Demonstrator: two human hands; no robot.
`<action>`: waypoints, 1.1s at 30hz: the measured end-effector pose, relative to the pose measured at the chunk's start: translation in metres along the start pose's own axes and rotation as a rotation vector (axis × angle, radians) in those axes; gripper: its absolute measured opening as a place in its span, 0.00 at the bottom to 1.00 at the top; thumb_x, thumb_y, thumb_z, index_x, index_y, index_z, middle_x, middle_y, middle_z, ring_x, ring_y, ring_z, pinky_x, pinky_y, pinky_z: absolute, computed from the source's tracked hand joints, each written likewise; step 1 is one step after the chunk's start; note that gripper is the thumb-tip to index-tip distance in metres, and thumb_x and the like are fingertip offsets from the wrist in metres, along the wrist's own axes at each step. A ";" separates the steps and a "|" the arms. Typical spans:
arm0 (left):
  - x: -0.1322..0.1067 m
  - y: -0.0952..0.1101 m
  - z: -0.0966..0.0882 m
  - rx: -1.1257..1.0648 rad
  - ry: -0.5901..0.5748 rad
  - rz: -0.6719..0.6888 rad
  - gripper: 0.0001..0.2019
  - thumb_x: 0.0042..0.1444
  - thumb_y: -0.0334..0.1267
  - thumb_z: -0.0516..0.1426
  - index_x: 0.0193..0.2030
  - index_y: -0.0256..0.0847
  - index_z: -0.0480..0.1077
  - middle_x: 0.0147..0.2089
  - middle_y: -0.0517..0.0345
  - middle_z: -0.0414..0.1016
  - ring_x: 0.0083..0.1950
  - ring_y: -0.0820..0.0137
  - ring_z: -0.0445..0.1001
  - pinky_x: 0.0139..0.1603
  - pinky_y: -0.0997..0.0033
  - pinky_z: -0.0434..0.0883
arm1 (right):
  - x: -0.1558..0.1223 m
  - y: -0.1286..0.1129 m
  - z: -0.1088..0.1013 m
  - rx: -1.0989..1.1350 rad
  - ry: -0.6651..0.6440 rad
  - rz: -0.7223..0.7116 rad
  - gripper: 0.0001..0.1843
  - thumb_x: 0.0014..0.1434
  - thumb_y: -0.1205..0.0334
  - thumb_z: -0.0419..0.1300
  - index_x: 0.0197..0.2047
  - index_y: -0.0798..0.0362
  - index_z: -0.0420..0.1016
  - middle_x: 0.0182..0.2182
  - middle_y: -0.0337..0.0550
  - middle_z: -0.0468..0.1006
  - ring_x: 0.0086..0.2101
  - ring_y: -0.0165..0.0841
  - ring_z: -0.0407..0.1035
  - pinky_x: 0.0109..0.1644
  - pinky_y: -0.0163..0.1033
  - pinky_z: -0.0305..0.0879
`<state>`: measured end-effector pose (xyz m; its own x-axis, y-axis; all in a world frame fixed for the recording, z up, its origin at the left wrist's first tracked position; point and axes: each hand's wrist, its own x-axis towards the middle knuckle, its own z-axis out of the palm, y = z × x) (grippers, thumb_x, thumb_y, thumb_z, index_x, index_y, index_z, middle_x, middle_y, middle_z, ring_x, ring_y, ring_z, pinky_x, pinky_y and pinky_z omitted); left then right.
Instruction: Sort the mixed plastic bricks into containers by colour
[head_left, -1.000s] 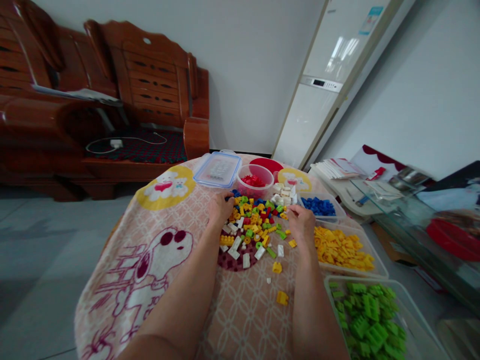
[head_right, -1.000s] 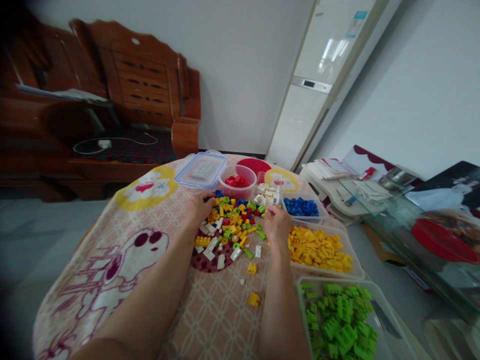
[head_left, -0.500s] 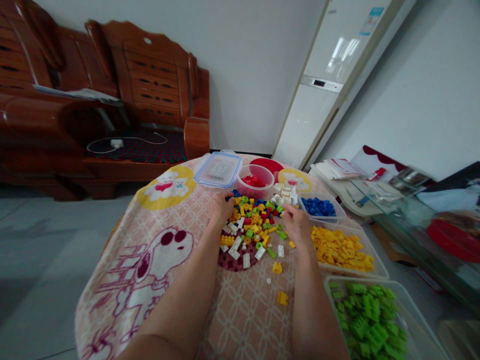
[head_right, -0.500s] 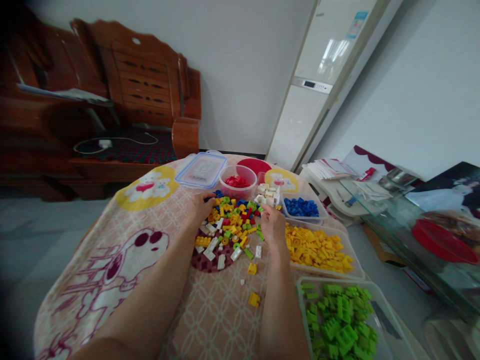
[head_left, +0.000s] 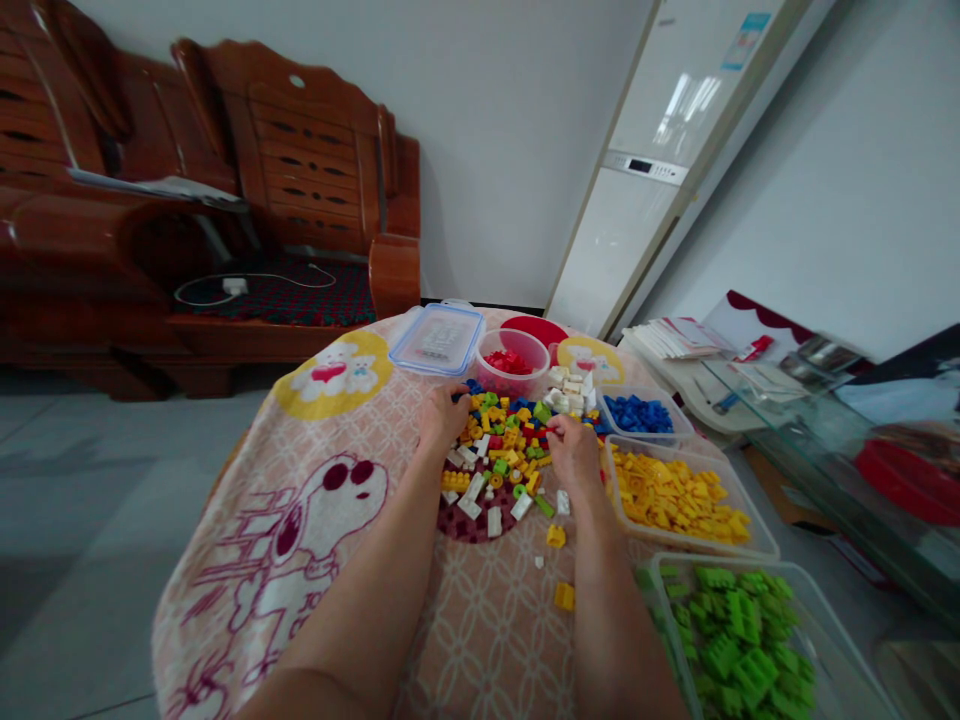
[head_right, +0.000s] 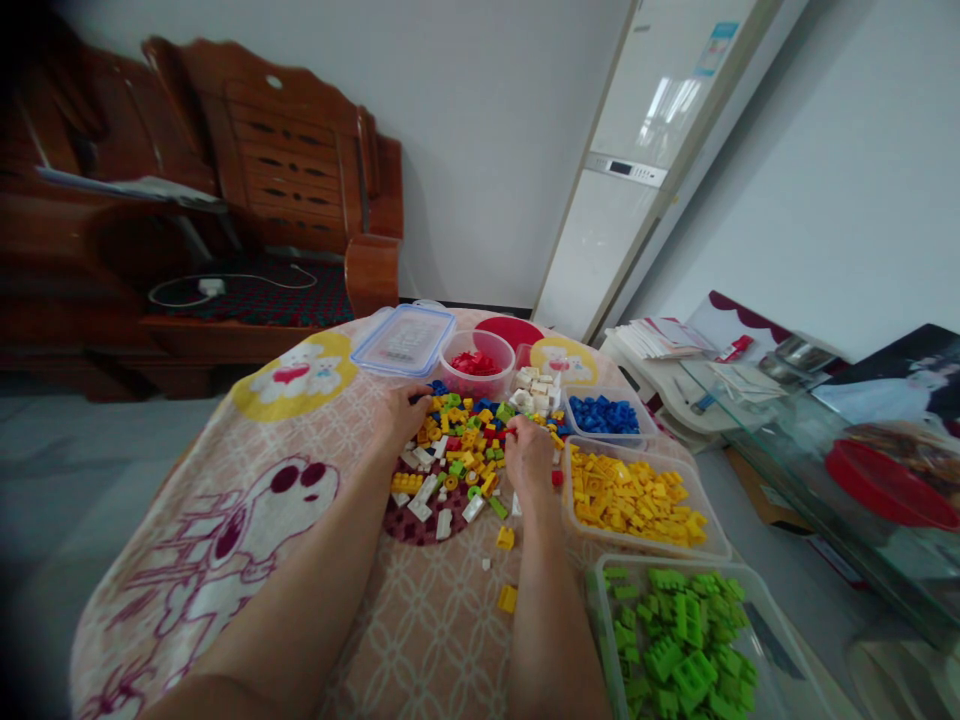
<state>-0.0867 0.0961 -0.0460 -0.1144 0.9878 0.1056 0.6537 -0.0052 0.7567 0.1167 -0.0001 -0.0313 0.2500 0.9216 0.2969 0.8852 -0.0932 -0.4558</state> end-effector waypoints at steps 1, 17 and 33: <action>0.000 0.000 0.000 -0.001 -0.004 0.006 0.17 0.58 0.39 0.55 0.51 0.42 0.78 0.49 0.53 0.81 0.48 0.63 0.77 0.53 0.67 0.70 | 0.001 0.001 -0.002 0.025 0.014 0.010 0.11 0.55 0.67 0.56 0.39 0.53 0.79 0.35 0.47 0.82 0.37 0.37 0.75 0.44 0.38 0.66; 0.000 0.001 0.000 0.019 -0.007 -0.010 0.17 0.58 0.40 0.54 0.52 0.44 0.78 0.50 0.53 0.81 0.48 0.62 0.77 0.52 0.66 0.70 | 0.005 0.019 -0.017 0.524 -0.114 0.257 0.09 0.44 0.61 0.57 0.28 0.53 0.77 0.21 0.41 0.78 0.24 0.37 0.74 0.29 0.40 0.72; -0.003 0.004 -0.004 0.018 -0.018 0.006 0.17 0.59 0.39 0.54 0.52 0.43 0.78 0.50 0.53 0.81 0.50 0.62 0.77 0.53 0.66 0.70 | 0.011 0.023 -0.026 0.658 0.226 0.150 0.21 0.52 0.55 0.57 0.44 0.58 0.81 0.40 0.53 0.83 0.40 0.42 0.78 0.46 0.46 0.74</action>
<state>-0.0866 0.0927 -0.0413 -0.0970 0.9904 0.0984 0.6681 -0.0085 0.7441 0.1501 -0.0022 -0.0166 0.4889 0.8092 0.3260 0.4324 0.0998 -0.8961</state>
